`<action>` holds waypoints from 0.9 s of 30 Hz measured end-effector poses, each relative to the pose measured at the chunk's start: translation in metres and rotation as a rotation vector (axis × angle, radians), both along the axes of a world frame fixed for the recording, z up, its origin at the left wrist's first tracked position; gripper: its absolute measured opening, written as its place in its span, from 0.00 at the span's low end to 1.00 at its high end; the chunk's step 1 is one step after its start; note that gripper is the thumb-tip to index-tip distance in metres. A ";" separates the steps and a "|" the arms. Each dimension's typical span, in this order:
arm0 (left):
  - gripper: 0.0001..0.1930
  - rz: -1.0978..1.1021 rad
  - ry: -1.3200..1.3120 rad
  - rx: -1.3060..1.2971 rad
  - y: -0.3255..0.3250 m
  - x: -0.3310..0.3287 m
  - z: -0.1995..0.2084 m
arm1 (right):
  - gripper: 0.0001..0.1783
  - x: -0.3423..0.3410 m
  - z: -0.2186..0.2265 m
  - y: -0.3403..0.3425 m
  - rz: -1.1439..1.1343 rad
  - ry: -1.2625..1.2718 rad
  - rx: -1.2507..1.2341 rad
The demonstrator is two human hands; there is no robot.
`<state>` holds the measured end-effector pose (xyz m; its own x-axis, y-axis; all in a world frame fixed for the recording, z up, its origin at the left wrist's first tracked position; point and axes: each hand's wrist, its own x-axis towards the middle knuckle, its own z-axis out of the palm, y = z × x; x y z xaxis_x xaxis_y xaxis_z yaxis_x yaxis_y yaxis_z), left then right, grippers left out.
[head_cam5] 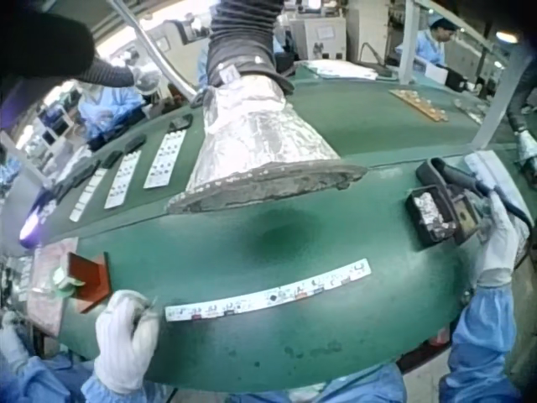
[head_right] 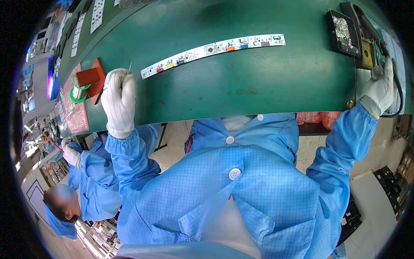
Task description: The person solders electronic components onto circuit boards using a soldering iron, puts on gloves, takes additional circuit boards from a storage bin, and solders components onto circuit board strips.
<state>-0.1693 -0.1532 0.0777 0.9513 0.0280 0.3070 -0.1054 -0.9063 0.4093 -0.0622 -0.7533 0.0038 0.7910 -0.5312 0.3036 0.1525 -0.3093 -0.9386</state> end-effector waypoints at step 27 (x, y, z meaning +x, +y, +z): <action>0.10 -0.255 -0.276 0.065 -0.082 0.035 -0.067 | 0.16 -0.076 0.008 0.300 0.652 -0.582 -0.287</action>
